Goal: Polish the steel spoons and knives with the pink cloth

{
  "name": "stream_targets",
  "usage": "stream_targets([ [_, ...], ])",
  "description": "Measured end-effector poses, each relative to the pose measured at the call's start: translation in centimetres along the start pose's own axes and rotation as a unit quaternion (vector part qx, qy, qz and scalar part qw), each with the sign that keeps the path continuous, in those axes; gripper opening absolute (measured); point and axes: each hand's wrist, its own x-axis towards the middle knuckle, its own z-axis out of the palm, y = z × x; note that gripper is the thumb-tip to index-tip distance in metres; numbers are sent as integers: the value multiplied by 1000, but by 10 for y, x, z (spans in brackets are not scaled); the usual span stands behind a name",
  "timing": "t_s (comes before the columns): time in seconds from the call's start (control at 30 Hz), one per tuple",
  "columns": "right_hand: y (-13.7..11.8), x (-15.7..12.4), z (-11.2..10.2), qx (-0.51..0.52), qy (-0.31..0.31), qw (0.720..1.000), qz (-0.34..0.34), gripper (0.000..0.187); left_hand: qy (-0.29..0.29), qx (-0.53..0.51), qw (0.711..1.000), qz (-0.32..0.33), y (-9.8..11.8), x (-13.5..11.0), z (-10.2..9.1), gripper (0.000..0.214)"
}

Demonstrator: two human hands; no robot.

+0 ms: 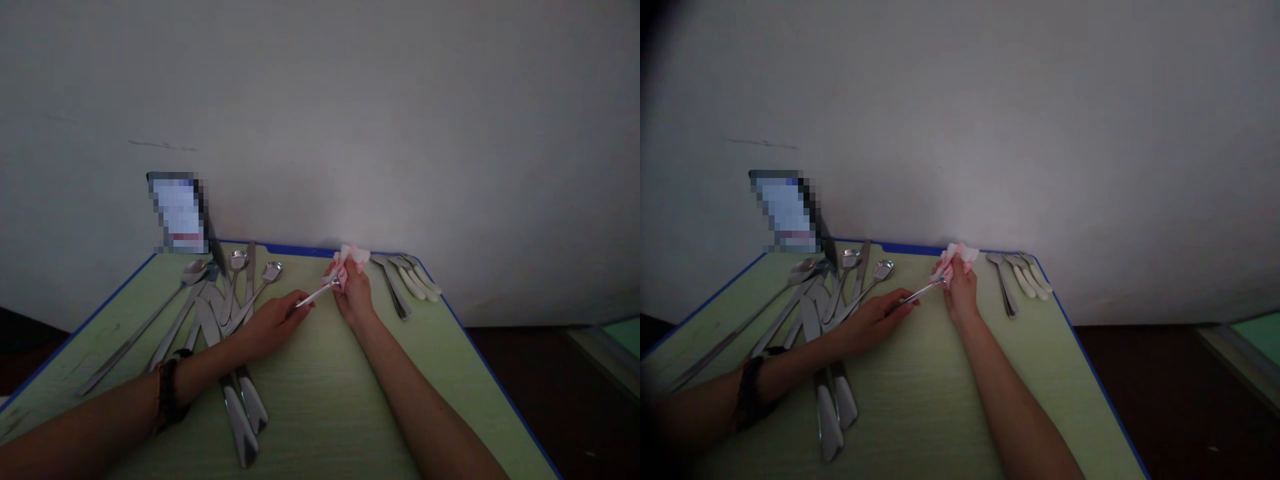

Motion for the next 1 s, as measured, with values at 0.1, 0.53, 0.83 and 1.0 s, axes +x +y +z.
stream_targets([
  [0.1, 0, 0, -1, -42, -1, 999, -13, 21, 3, -2, 1000, 5, -1, 0, 0, 30],
  [0.53, 13, 7, -15, -181, 36, 973, -139, 37, 19, -39, 999, 4, 0, 2, 1, 25],
  [0.83, -2, 3, -5, -33, -24, 999, -3, 28, 38, -159, 985, -52, -3, 3, -19, 27],
  [1.0, -16, 8, -12, 69, -73, 990, 96, 20, 22, -39, 999, -16, 16, 15, -41, 27],
])
